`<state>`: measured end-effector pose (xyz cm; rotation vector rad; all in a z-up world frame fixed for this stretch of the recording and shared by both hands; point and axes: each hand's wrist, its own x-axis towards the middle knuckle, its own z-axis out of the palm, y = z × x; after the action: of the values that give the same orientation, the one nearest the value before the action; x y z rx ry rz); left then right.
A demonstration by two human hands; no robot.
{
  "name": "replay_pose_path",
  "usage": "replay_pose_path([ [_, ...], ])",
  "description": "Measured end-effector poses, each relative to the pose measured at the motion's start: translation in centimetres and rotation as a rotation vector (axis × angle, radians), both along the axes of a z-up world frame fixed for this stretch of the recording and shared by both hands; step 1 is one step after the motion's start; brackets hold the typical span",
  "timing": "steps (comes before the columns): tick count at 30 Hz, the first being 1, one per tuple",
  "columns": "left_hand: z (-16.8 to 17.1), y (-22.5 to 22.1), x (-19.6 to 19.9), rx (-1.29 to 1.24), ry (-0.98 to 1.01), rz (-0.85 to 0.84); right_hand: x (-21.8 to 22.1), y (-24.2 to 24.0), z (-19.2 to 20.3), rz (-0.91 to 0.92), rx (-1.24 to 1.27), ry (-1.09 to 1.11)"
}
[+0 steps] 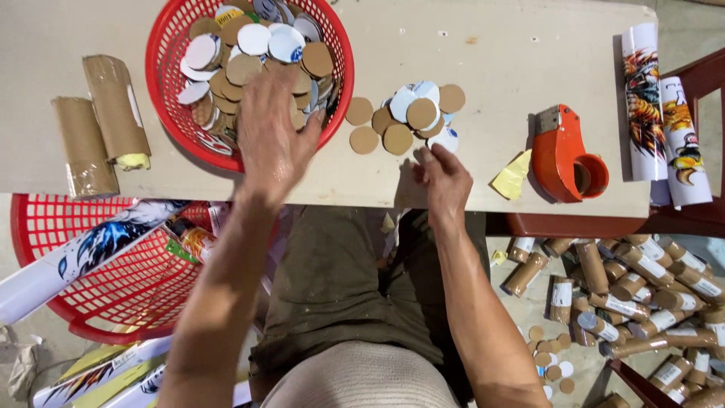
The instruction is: The recorder is seen organizing circular pieces of cardboard on a table at a print shop.
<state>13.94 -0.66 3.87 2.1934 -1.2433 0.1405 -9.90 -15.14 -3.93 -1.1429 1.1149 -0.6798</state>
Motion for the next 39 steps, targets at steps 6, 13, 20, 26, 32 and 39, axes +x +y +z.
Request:
replay_pose_path([
  [6,-0.9,-3.9,7.9,0.382,-0.099,-0.089,-1.6,2.3,-2.8,0.007,0.031,-0.08],
  [13,-0.2,-6.6,10.1,0.659,0.041,-0.085,-1.8,1.4,-2.9,-0.056,0.149,-0.21],
  [20,-0.3,-5.7,11.3,0.494,0.016,-0.11,-1.7,1.7,-3.1,-0.054,0.158,-0.222],
  [26,-1.6,-5.5,11.2,0.375,-0.312,-0.149,-1.6,1.7,-2.6,-0.048,0.15,-0.196],
  [32,-3.5,-5.5,12.4,0.397,-0.424,-0.102,-1.6,1.6,-2.6,-0.034,0.145,-0.178],
  [39,0.4,-4.0,13.0,0.399,-0.497,-0.101,-1.8,1.6,-3.5,-0.017,0.121,-0.206],
])
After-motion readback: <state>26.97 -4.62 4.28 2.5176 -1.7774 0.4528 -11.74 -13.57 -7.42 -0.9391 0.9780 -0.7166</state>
